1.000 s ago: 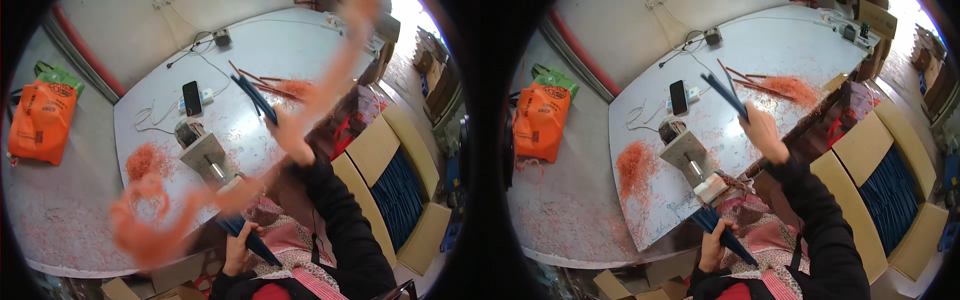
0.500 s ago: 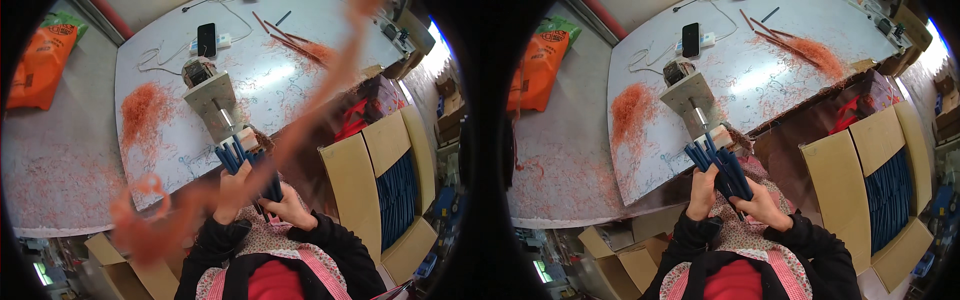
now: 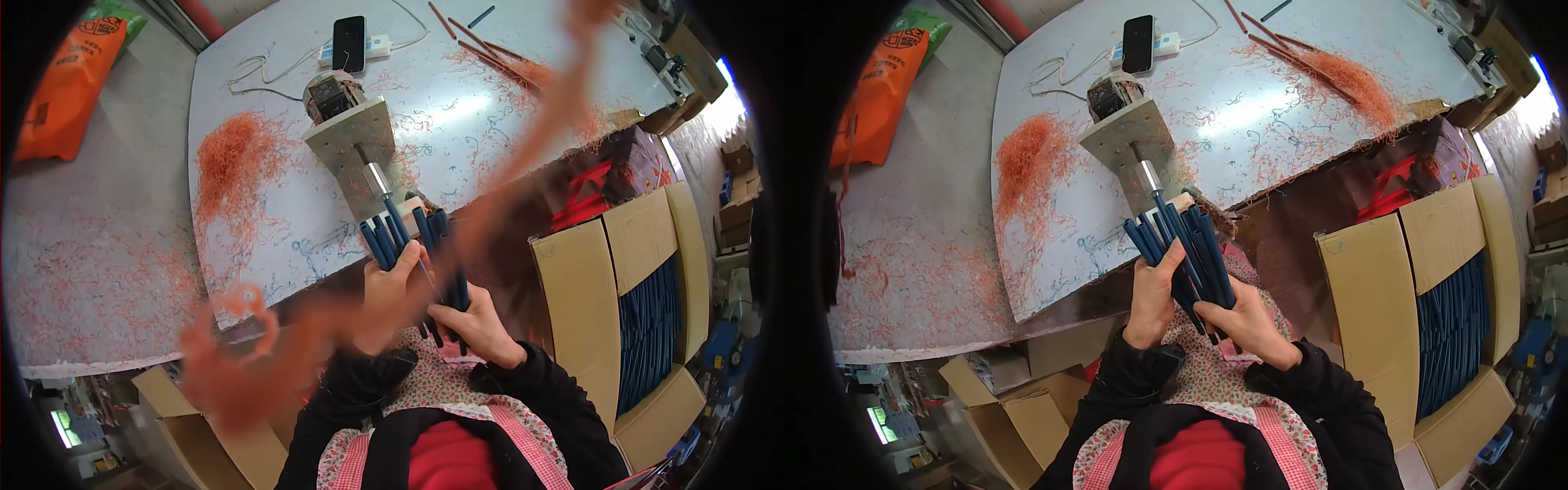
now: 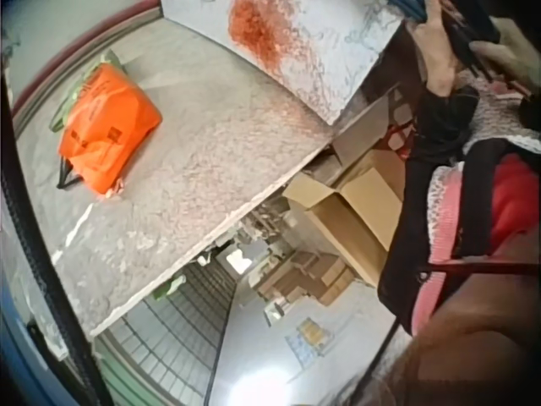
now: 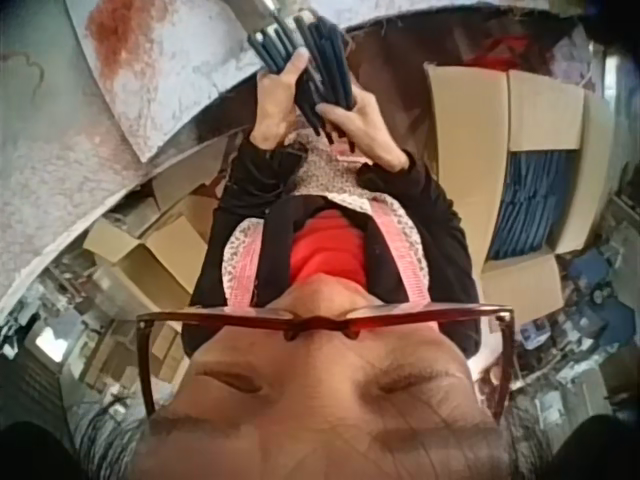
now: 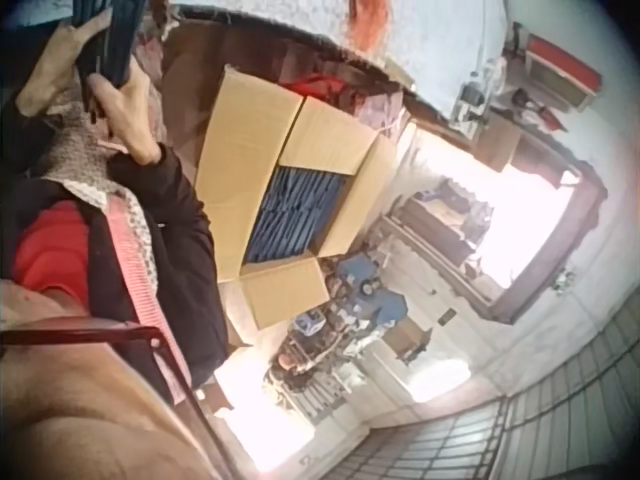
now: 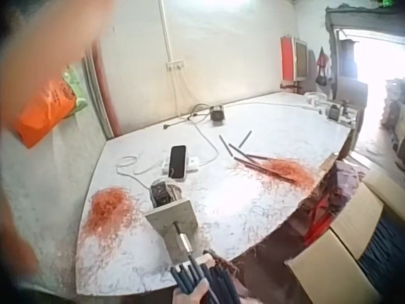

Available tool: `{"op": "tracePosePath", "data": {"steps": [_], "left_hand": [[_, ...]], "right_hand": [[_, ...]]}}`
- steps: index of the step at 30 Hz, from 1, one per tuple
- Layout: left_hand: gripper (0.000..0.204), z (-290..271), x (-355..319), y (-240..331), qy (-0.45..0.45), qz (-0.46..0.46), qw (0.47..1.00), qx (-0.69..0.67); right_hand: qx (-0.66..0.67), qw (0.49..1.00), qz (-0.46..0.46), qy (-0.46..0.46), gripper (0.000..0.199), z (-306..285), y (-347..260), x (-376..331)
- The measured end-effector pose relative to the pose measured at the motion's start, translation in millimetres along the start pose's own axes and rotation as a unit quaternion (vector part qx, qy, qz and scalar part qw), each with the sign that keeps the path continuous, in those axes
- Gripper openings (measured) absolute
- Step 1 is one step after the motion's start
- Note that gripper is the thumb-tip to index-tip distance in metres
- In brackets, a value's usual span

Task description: Bundling multiple blue plastic tubes using a manual machine and placing them into a cardboard box.

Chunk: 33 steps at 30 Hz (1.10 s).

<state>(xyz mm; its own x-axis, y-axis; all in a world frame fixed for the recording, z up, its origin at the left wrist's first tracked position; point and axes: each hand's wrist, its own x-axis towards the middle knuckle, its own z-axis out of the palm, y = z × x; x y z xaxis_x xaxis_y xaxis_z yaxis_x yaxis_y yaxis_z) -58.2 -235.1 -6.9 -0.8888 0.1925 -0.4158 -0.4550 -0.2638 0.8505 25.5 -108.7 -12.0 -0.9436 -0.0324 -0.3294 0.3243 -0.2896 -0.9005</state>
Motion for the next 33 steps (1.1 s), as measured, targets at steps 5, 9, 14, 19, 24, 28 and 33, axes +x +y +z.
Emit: {"op": "tracePosePath", "data": {"steps": [5,9,14,19,24,28,33], "left_hand": [[0.022,-12.2,-7.4,-16.4,-0.014,-0.019,1.000,0.012],[0.022,-9.0,6.1,-4.9,-0.022,-0.022,0.999,0.010],[0.023,-2.5,5.6,6.5,-0.022,-0.024,0.999,0.002],[0.031,-18.3,7.4,-5.1,-0.053,-0.033,0.997,0.054],[0.025,-11.8,-0.5,1.5,-0.073,-0.068,0.994,0.034],[0.024,-2.9,2.1,1.0,-0.045,-0.036,0.998,0.000],[0.023,-4.4,16.1,4.0,-0.050,-0.026,0.998,-0.020]], "right_hand": [[-0.008,1.000,0.006,0.007,0.020,4.1,3.5,-17.1],[-0.012,1.000,0.008,0.011,0.019,3.2,-0.5,-1.5],[0.008,1.000,0.009,-0.003,0.018,-2.2,-0.5,3.3],[-0.025,0.999,-0.025,0.033,0.026,-4.9,22.9,-7.3],[-0.051,0.999,0.012,-0.002,0.037,0.2,2.2,-13.5],[-0.022,1.000,-0.009,-0.007,0.036,-0.7,3.0,-4.1],[-0.029,1.000,-0.007,-0.004,0.034,-0.4,-1.7,8.0]]}}
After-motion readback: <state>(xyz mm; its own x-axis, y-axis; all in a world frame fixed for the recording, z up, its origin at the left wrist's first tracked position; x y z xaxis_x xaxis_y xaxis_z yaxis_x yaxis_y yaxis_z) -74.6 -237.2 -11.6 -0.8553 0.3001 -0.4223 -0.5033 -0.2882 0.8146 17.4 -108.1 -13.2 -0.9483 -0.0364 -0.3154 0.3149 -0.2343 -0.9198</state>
